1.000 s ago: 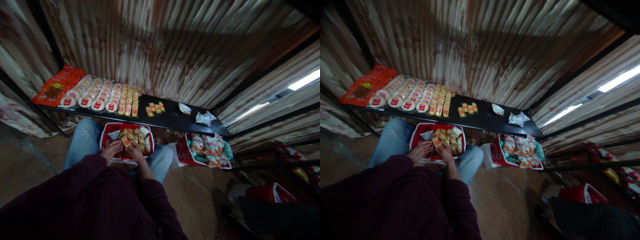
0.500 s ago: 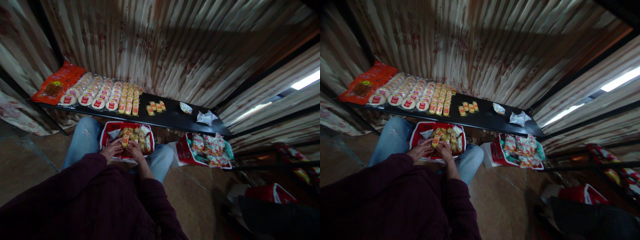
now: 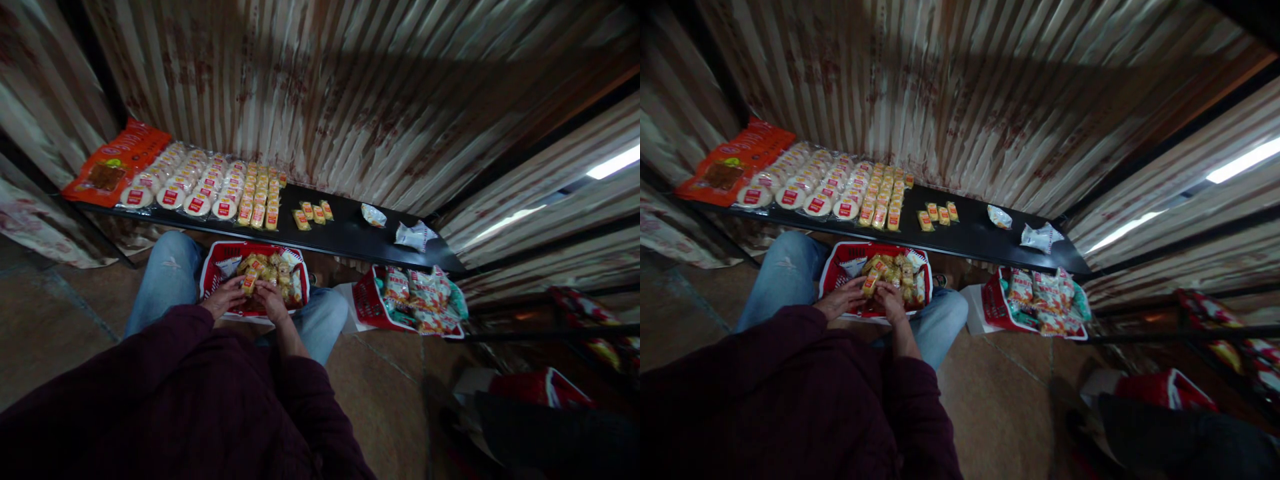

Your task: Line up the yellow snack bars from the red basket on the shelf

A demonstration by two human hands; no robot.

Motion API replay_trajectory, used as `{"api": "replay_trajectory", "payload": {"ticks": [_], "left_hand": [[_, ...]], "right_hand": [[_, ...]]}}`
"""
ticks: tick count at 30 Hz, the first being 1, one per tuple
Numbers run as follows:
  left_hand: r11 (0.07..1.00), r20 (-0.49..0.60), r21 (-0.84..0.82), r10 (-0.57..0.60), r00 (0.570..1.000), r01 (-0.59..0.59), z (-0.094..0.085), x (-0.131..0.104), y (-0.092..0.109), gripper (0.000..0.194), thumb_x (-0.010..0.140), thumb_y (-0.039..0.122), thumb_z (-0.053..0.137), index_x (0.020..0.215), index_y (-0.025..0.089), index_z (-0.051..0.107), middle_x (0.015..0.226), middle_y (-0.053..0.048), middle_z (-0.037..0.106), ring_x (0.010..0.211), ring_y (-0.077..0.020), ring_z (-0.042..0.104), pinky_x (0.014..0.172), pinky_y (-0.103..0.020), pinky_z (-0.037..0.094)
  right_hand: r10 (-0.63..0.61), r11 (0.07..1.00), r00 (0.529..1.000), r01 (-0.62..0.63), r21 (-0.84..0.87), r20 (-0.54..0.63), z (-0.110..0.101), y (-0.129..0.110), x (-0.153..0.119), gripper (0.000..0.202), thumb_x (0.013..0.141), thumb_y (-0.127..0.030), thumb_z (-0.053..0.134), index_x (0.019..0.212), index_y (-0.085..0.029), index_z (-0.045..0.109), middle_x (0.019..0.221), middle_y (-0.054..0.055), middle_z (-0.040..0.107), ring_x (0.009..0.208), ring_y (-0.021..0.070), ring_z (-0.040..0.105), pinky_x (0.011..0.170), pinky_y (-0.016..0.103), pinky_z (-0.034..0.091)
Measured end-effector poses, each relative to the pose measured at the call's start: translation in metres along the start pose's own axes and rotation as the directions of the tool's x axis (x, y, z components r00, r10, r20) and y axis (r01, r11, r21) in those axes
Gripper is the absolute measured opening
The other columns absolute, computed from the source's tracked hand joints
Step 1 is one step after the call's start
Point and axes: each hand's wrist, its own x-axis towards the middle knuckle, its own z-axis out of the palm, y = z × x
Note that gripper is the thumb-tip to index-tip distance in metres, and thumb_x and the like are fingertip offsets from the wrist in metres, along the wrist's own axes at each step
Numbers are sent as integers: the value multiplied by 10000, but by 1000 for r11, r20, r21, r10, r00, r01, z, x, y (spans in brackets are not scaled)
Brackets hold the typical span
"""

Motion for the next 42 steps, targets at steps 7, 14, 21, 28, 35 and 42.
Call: {"api": "replay_trajectory", "payload": {"ticks": [7,14,21,28,35,42], "left_hand": [[1000,-57,19,11,998,-10,4,1,-3,516,660,45,711,1128,191,550,909,-25,664,754,-121,655,718,-260,549],[998,-67,-55,-8,998,4,4,2,-1,308,688,36,674,966,145,599,878,-39,682,720,-131,668,717,-260,560],[982,-95,-162,-118,989,101,4,1,7,203,774,64,562,964,134,581,810,-60,694,708,-177,689,719,-310,562],[971,-106,-192,-167,980,145,3,2,7,197,822,108,507,1004,99,583,815,-109,703,734,-196,695,727,-315,557],[966,-105,-198,-192,976,168,3,1,9,196,873,184,463,976,74,588,780,-133,694,730,-200,693,742,-317,554],[977,-129,-170,-151,980,128,6,-1,10,356,823,138,544,1177,166,526,842,-68,685,710,-182,681,739,-326,546]], "right_hand": [[8,998,998,-4,-61,67,4,-6,-7,295,603,-317,750,876,-207,723,955,50,722,896,174,640,778,297,495],[20,998,989,-11,-66,149,9,-12,-13,352,629,-354,755,943,-204,704,987,57,729,904,176,651,828,318,487],[-13,999,988,5,49,153,10,-10,-11,321,626,-323,775,911,-198,697,915,44,738,875,169,665,860,322,489],[-53,994,978,32,106,204,9,-8,-10,302,670,-304,758,944,-202,684,964,57,727,906,178,664,887,346,480],[-5,999,979,-6,49,206,10,-13,-12,344,650,-327,758,962,-206,679,968,60,726,878,184,667,878,363,482],[41,998,988,-34,-50,146,13,-16,-14,358,619,-320,765,953,-204,710,991,56,722,975,201,645,870,337,480]]}}
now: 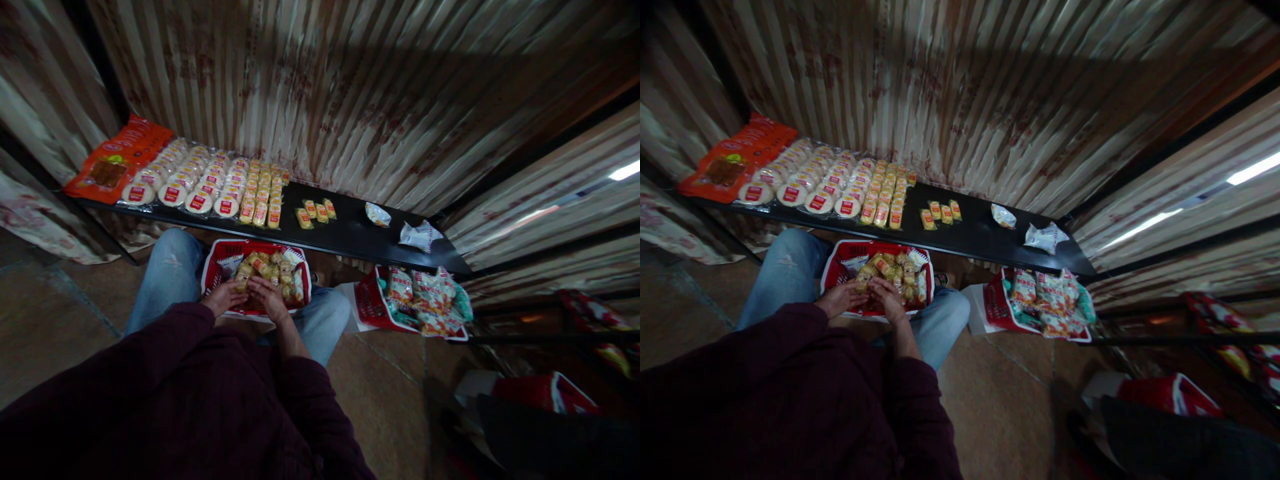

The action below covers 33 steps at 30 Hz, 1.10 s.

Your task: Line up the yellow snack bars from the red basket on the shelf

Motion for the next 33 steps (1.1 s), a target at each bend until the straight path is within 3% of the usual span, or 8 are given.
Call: {"api": "replay_trajectory", "payload": {"ticks": [6,15,20,25,29,33], "left_hand": [[998,78,58,27,997,-32,-4,2,-3,568,788,179,615,1326,274,458,996,-57,660,745,-153,651,791,-346,530],[994,122,91,47,991,-58,-2,-2,-1,667,765,93,596,1385,250,404,979,-56,670,765,-143,658,786,-322,528],[992,161,106,56,985,-74,-3,-4,-1,632,757,90,620,1348,248,462,991,-63,675,827,-153,669,805,-311,521],[990,193,117,60,979,-84,-2,-4,-2,519,736,85,650,1226,243,578,1086,-62,664,854,-151,662,822,-303,513],[991,187,109,54,981,-75,-3,-3,-2,442,733,99,659,1154,229,618,1129,-77,655,897,-172,664,836,-314,505],[993,178,96,51,983,-69,-3,-1,-3,430,707,96,669,1113,231,627,1174,-68,631,876,-161,666,834,-317,506]], "right_hand": [[-21,998,999,19,-59,-28,1,-1,0,351,612,-328,757,941,-211,718,1014,57,706,1025,219,618,861,351,489],[-28,999,998,26,-33,-57,0,4,3,398,614,-372,756,974,-219,685,1018,49,690,951,190,627,850,356,494],[-55,998,996,53,-30,-76,0,9,6,407,593,-382,763,960,-232,670,989,30,685,914,188,633,839,356,505],[-113,985,993,107,-132,-41,-3,14,8,417,630,-393,729,1015,-254,651,1010,11,678,942,193,616,861,353,494],[-134,963,991,125,-240,-22,-5,12,7,391,657,-385,698,1021,-248,657,998,7,680,941,199,603,866,349,484],[-155,964,988,147,-222,-19,-2,7,2,373,684,-381,675,1036,-262,650,1026,14,674,978,207,599,884,356,477]]}}
